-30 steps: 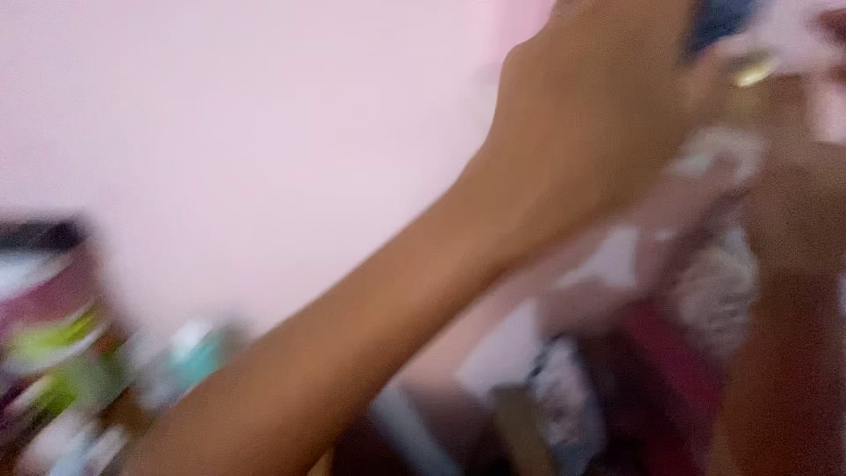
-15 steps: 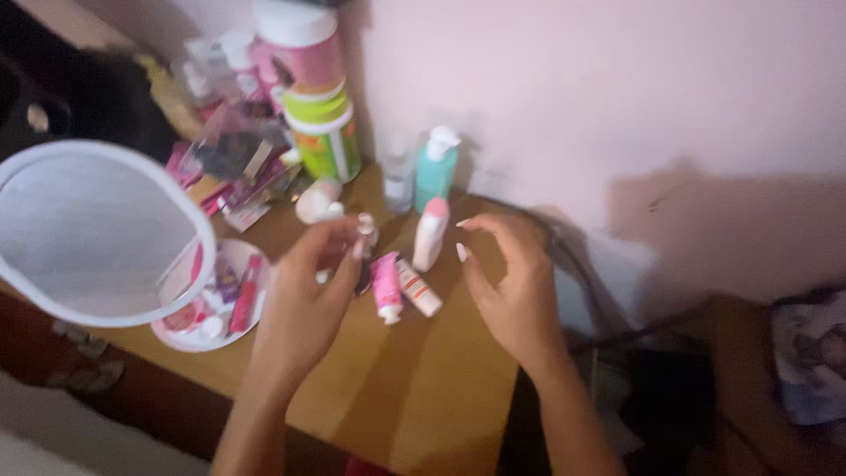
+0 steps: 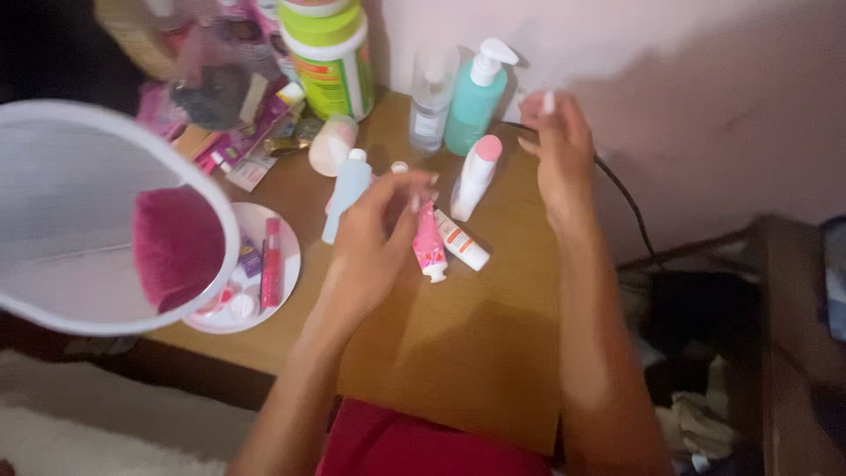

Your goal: The person picks up toiletry bottles, jars, and cosmetic tubes from a cluttered wooden desk and places them one at a time onto a white wall shelf, arranging the bottles in a row and adding smaller items such as a cream jar and tubes to fill the shelf.

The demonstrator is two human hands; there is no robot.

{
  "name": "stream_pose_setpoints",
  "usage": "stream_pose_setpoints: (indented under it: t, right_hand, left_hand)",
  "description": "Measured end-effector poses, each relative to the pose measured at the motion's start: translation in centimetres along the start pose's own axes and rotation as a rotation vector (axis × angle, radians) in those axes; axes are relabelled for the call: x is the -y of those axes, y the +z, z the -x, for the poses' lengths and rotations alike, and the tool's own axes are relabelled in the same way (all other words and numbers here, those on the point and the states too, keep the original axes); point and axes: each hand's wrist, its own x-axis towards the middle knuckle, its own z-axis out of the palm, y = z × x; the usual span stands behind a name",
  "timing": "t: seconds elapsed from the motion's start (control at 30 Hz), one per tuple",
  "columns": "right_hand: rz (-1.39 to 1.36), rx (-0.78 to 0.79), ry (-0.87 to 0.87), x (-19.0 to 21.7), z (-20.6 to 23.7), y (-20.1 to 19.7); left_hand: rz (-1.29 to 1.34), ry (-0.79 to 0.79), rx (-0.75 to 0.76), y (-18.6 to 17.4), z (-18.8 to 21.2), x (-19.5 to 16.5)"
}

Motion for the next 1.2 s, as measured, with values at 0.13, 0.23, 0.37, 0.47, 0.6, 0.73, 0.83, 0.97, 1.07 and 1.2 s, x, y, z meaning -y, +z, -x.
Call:
stream_pose_setpoints:
  t: [0.13,0.23,0.37,0.47,0.6,0.73,0.83,0.97,1.07,1.2]
  right_hand:
    - [-0.048,0.096,-0.052,-1.5,-2.9,-0.6]
    - [-0.009,0.119,-0.061,-2.8,-5.0,0.3]
    - [-0.055,0.200,0.061,-4.2,-6.4,0.8]
    - [-0.127,0.317,0.039,-4.9,-7.1,1.2]
    - [-0.119,0.341,0.046,-5.4,-7.4,1.9]
    - [-0.116,0.338,0.209,-5.4,-7.7,2.6]
    - [-0.020,0.184,-0.082,-4.8,-7.4,1.9]
    - [-0.100,0.157,0.013,-1.8,-7.1,-1.2]
    - [-0.010,0.073,-0.139,3.1,-6.5,-4.3]
    - [0.078,-0.039,-0.337,12.2,-2.9,-9.9]
  left_hand:
    - [-0.240,0.143,-0.004,3.0,-5.1,0.5]
    - [-0.453,0.471,-0.036,5.0,-10.4,1.2]
    - [-0.821,0.699,-0.113,7.6,-16.9,2.6]
    - [-0.886,0.631,0.040,8.3,-19.0,4.2]
    - [-0.812,0.674,0.022,8.4,-19.7,5.0]
    - [-0.590,0.469,0.190,8.5,-19.4,4.0]
    - [-0.483,0.498,0.197,8.9,-19.6,1.9]
    - [-0.328,0.497,0.181,10.0,-19.5,-2.7]
    - [-0.162,0.517,0.204,10.9,-19.3,-7.6]
    - [-0.099,0.674,0.221,11.8,-17.8,-14.9]
